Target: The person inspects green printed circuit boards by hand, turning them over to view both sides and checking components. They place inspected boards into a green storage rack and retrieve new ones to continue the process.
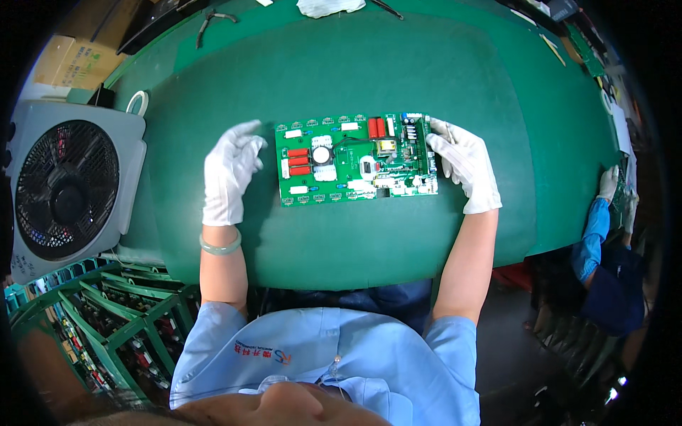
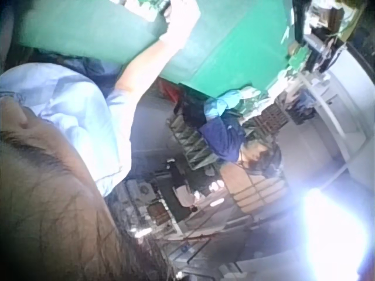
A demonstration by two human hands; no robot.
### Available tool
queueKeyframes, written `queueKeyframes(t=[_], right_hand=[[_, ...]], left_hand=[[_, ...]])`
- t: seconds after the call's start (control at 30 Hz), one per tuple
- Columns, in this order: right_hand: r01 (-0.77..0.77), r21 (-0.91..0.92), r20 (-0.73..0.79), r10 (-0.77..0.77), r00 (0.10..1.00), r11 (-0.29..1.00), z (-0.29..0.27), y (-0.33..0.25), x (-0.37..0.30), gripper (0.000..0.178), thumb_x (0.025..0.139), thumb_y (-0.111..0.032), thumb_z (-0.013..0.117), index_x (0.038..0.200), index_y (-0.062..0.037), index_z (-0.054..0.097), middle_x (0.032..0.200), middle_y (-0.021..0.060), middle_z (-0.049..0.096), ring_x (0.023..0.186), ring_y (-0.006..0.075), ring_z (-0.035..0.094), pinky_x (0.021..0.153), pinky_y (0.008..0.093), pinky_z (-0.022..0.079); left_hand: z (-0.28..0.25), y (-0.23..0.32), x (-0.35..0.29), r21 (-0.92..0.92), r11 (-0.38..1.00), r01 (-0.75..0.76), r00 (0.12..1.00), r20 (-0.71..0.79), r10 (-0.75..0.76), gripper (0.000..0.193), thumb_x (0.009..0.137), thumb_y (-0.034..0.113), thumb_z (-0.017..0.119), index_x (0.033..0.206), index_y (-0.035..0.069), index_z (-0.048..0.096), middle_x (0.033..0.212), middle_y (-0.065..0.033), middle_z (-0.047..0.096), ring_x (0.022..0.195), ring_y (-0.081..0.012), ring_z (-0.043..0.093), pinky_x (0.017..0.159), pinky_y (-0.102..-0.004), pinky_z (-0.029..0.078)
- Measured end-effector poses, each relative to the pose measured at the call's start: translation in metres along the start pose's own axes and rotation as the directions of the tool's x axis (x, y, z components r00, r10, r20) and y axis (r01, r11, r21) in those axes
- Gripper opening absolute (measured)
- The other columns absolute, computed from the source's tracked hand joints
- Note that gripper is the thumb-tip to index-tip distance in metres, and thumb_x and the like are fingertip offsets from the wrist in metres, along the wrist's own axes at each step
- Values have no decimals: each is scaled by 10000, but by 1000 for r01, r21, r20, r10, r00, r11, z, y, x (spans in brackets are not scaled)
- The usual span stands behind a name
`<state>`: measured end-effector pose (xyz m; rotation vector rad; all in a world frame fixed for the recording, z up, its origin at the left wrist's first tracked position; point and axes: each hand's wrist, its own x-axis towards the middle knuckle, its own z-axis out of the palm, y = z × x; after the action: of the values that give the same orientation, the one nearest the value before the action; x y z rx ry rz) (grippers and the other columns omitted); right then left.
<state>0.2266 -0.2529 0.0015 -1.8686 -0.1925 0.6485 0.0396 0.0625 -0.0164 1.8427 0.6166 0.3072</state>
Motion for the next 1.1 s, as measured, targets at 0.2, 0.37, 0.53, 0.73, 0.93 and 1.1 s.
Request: queueKeyframes(t=[0.2, 0.37, 0.53, 0.73, 0.93, 1.1], right_hand=[[48, -71, 27, -47, 999, 996, -2, -8, -9, 535, 870, -264, 673, 1326, -14, 549, 716, -1, 618, 514, 48, 488, 467, 197, 379], [215, 580, -247, -82, 966, 786, -1, 26, -23, 370, 946, -215, 574, 1166, 82, 598, 994, 154, 677, 741, 164, 631, 665, 256, 514], [206, 460, -254, -94, 963, 864, -8, 53, -52, 319, 961, -276, 560, 1055, 22, 626, 692, 77, 613, 397, 62, 341, 343, 220, 233], [303, 112, -596, -180, 782, 946, 39, 32, -95, 361, 978, -272, 552, 1173, 26, 614, 665, 40, 613, 411, 16, 341, 378, 190, 246], [578, -371, -78, -645, 760, 726, 81, 43, -137, 296, 975, -217, 515, 1129, 14, 616, 1059, 161, 690, 809, 200, 669, 685, 296, 511], [684, -631, 492, -492, 718, 366, 121, -10, -160, 485, 834, -244, 641, 1252, -8, 572, 1288, 152, 589, 1178, 275, 582, 1052, 405, 410]], left_hand=[[1, 35, -12, 368, 677, -637, 768, 369, 523, 544, 775, 28, 668, 1289, 194, 596, 1277, -174, 562, 1234, -357, 486, 1039, -417, 398], [14, 19, -19, -302, 709, -638, 496, 542, 678, 457, 847, 134, 633, 1301, 168, 604, 1346, -164, 551, 1250, -355, 511, 1100, -382, 333], [30, 25, -32, -586, 809, -48, 751, 513, 416, 417, 951, 186, 571, 1305, -31, 537, 1308, -113, 583, 1222, -201, 525, 1063, -327, 380], [28, 22, -18, -470, 846, -254, 719, 493, 490, 662, 919, 520, 556, 1336, 8, 518, 1354, -96, 541, 1224, -217, 525, 1041, -341, 401], [33, 30, -15, -588, 808, -42, 695, 564, 446, 766, 885, 568, 578, 1371, -14, 467, 1363, -108, 530, 1243, -218, 509, 1055, -338, 383], [17, 23, -28, -556, 828, -73, 627, 620, 472, 712, 908, 506, 588, 1352, -40, 482, 1371, -144, 523, 1264, -221, 490, 1070, -359, 366]])
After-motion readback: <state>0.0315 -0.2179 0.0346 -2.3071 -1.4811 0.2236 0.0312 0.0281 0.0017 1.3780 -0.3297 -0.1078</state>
